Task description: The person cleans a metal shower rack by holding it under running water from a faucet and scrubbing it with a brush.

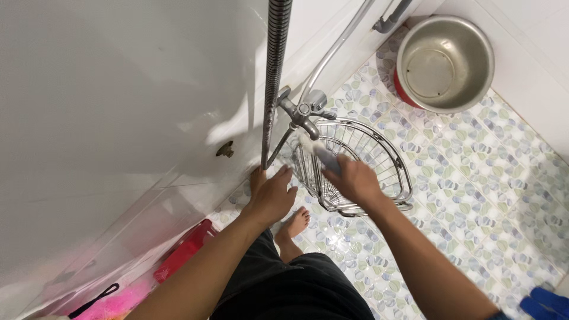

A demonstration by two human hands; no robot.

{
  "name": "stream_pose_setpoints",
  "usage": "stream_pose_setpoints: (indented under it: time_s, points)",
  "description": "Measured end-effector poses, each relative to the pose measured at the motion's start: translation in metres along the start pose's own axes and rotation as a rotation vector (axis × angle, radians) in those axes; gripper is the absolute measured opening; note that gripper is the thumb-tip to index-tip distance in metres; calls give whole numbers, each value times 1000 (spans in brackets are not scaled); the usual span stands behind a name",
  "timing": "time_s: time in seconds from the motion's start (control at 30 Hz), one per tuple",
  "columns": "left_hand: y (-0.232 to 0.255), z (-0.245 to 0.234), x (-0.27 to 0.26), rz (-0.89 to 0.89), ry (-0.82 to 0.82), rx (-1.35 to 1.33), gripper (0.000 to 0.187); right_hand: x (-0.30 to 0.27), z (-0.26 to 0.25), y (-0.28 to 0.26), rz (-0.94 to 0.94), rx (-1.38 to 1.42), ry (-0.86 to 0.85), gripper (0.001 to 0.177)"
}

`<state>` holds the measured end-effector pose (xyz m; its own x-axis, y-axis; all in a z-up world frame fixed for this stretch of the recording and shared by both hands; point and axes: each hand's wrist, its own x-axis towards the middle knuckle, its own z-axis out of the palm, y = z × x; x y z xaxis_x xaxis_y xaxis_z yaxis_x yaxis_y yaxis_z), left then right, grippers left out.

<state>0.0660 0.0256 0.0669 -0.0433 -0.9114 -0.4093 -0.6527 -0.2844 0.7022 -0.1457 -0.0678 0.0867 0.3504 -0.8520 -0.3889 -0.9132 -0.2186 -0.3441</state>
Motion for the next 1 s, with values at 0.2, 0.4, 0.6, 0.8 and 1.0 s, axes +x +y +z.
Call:
stream_pose_setpoints:
  time_s: [0.2,0.4,0.6,0.8,1.0]
  points:
    - [26,-16,11,-38,-100,112,62,-87,14,21,147,127,-50,40]
    - [36,-4,31,52,-217,208,67,-94,33,39,391,415,27,42]
    - [34,9,53,147,-339,389,74,-49,61,33,384,588,17,47]
    - [44,-9,53,146,-421,556,80,5,60,9,449,833,-25,51]
    - [57,-20,57,128,-479,641,89,62,44,11,400,876,-33,50]
